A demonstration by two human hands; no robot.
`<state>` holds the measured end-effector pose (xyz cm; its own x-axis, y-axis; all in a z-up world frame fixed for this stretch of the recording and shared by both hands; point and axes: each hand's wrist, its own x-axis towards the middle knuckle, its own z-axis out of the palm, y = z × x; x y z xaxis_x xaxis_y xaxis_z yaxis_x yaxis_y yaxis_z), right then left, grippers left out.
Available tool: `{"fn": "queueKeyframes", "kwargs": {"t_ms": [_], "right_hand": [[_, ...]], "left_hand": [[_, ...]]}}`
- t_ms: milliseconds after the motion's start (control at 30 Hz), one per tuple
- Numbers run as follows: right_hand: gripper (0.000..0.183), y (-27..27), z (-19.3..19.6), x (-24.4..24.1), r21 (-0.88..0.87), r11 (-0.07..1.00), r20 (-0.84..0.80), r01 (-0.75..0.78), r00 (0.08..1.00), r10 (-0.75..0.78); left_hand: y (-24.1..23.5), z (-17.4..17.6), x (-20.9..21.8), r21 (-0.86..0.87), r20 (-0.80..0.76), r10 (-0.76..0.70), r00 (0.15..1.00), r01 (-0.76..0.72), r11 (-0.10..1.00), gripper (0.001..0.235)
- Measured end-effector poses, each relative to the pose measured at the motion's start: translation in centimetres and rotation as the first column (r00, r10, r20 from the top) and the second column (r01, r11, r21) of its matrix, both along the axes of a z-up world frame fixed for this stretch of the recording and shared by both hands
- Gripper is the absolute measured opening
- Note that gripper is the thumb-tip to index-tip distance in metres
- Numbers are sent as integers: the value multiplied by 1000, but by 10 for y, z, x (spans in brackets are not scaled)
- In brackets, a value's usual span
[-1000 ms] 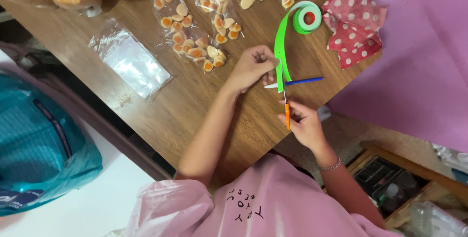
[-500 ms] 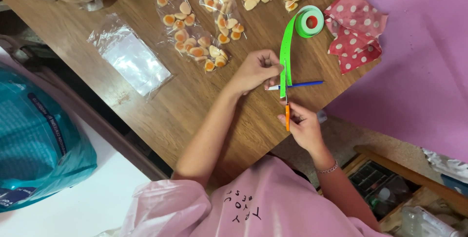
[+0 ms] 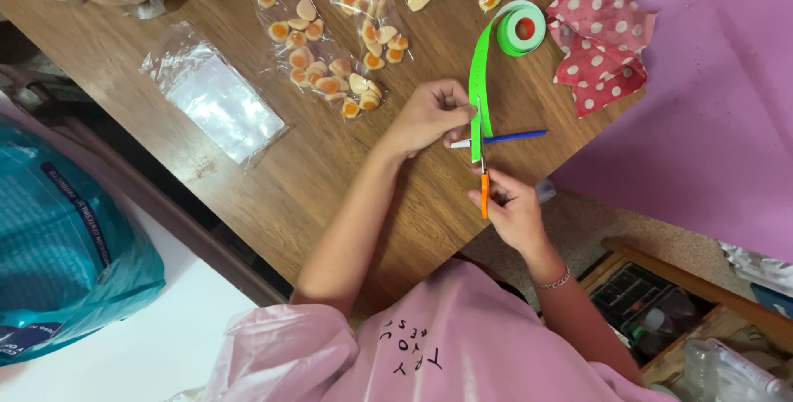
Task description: The person cuts strips from a roll of green tape using scissors and writes on them with a blue pen. They then place the labeled tape strips onto small plastic bags containing cookies that are arranged on a wooden table.
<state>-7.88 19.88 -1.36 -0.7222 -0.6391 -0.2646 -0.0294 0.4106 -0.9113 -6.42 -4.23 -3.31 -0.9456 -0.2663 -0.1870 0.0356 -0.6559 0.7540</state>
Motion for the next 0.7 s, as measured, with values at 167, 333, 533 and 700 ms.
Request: {"fn": "queueKeyframes", "kwargs": {"t_ms": [167, 333, 533, 700], "right_hand": [[40, -2, 2, -2, 18, 1000, -9, -5, 1000, 5], [41, -4, 6, -1, 19, 1000, -9, -4, 1000, 4], [37, -4, 6, -1, 33, 999, 13, 22, 1000, -22], [40, -2, 5, -2, 17, 1000, 16, 5, 1000, -6]], "left_hand": [[-3, -4, 0, -17, 7, -13, 1000, 13, 1000, 8], [-8, 1, 5, -51, 30, -25, 999, 26, 998, 11], [-13, 9, 4, -89, 15, -1, 1000, 2, 996, 16], [-13, 8, 2, -156, 15, 64, 998, -61, 986, 8]]}}
